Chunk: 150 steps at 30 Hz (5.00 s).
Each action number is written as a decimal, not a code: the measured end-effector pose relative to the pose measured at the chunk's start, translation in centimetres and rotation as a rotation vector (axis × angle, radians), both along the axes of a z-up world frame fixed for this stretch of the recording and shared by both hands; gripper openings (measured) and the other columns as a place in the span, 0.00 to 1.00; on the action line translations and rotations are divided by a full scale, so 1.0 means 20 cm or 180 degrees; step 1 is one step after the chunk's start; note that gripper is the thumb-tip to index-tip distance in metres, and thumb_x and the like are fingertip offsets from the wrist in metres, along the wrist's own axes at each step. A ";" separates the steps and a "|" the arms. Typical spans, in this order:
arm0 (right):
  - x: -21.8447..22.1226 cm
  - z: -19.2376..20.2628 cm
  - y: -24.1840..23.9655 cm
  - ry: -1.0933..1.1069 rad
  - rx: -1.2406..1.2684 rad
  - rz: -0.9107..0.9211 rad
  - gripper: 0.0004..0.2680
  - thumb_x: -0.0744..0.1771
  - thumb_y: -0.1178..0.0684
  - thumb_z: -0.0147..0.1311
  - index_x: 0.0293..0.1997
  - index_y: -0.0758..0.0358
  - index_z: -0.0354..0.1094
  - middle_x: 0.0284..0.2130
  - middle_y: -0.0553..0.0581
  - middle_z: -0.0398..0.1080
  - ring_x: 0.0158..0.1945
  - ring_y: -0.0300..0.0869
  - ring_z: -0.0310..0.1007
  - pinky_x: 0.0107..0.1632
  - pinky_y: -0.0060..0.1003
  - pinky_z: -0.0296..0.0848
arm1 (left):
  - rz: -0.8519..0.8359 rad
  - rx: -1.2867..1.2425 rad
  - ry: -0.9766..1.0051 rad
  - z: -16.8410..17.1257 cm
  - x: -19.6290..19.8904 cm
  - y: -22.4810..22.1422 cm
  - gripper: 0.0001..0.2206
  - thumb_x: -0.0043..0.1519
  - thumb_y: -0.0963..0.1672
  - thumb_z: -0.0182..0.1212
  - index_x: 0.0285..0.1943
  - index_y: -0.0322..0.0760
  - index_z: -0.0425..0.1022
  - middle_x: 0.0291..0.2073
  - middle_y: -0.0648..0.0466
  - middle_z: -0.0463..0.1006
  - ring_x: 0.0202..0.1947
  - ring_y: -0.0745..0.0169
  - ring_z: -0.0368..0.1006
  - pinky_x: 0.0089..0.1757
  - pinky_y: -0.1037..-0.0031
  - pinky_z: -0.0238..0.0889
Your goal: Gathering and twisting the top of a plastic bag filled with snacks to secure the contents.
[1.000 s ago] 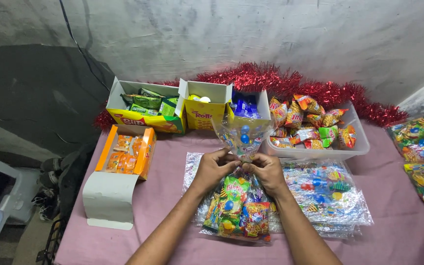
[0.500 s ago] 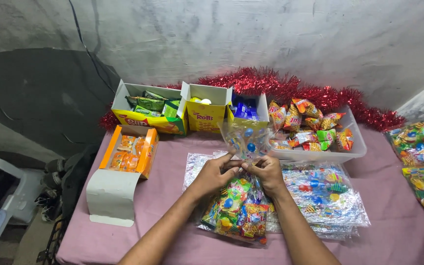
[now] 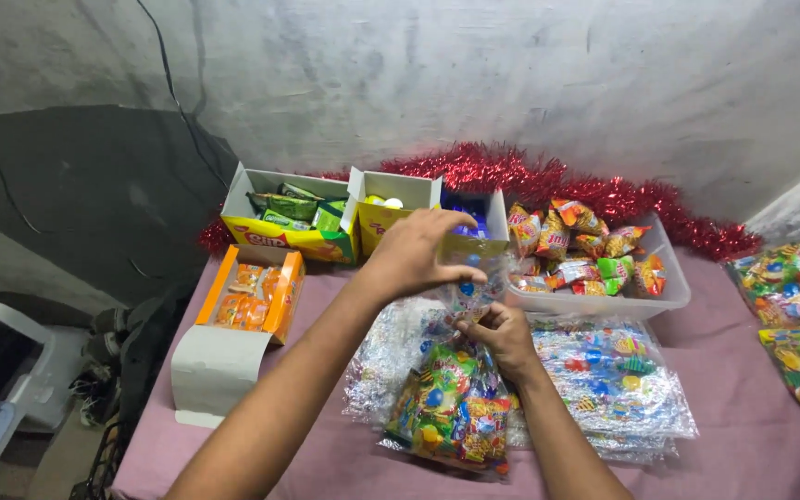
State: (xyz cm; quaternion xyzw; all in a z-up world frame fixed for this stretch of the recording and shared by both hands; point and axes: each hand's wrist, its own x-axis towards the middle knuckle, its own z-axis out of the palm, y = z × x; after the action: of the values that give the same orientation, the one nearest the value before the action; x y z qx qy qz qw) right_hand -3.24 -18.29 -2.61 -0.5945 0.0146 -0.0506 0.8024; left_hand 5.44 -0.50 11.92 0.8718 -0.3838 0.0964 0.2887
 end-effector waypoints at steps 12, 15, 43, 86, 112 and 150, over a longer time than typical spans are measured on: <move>0.04 -0.06 0.00 -0.0259 -0.0401 0.0102 0.07 0.57 0.67 0.70 0.23 0.71 0.72 0.14 0.63 0.73 0.19 0.42 0.75 0.24 0.32 0.72 | 0.0498 0.0747 0.0270 0.01 0.17 -0.13 0.14 0.63 0.56 0.55 0.41 0.50 0.66 0.31 0.50 0.80 0.39 0.36 0.80 0.43 0.49 0.70; 0.03 0.00 0.01 -0.0172 -0.0311 0.0237 0.06 0.57 0.67 0.69 0.25 0.71 0.73 0.17 0.64 0.74 0.21 0.43 0.75 0.27 0.35 0.74 | 0.0269 0.0553 0.0750 0.14 0.12 -0.12 0.19 0.61 0.58 0.55 0.50 0.49 0.67 0.35 0.48 0.82 0.44 0.33 0.79 0.47 0.47 0.69; 0.00 0.07 0.01 -0.0148 -0.0085 0.0329 0.06 0.57 0.66 0.70 0.28 0.71 0.75 0.17 0.61 0.74 0.21 0.41 0.75 0.26 0.33 0.73 | 0.0249 0.0540 -0.0181 -0.02 0.15 -0.37 0.19 0.60 0.58 0.58 0.52 0.52 0.75 0.28 0.40 0.81 0.34 0.34 0.81 0.36 0.51 0.71; -0.03 0.13 0.06 -0.0330 -0.0162 0.0587 0.05 0.59 0.67 0.68 0.27 0.72 0.73 0.14 0.65 0.73 0.19 0.45 0.76 0.22 0.36 0.74 | 0.0406 0.0824 -0.0950 -0.37 0.31 -0.52 0.13 0.46 0.55 0.73 0.34 0.57 0.79 0.27 0.59 0.81 0.31 0.50 0.82 0.34 0.59 0.76; 0.03 -0.08 -0.03 -0.0199 -0.0273 -0.0052 0.05 0.62 0.62 0.67 0.34 0.71 0.74 0.21 0.62 0.73 0.25 0.40 0.74 0.28 0.31 0.73 | 0.0664 -0.1947 0.1404 -0.69 -0.37 -0.04 0.06 0.57 0.44 0.68 0.42 0.45 0.80 0.31 0.54 0.80 0.29 0.60 0.80 0.30 0.76 0.74; 0.04 -0.11 -0.01 -0.0452 -0.0463 -0.0084 0.05 0.64 0.61 0.67 0.38 0.71 0.76 0.33 0.58 0.75 0.35 0.35 0.69 0.38 0.29 0.73 | 0.0656 -0.2992 0.2401 -0.67 -0.35 -0.02 0.09 0.53 0.43 0.76 0.41 0.39 0.84 0.24 0.51 0.82 0.29 0.74 0.75 0.33 0.80 0.72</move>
State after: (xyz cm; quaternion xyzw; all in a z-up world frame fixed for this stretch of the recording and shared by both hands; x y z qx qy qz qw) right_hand -2.42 -18.58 -4.75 -0.6458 -0.0382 -0.1042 0.7554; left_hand -1.53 -0.93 -1.42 0.6577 -0.0853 -0.0324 0.7477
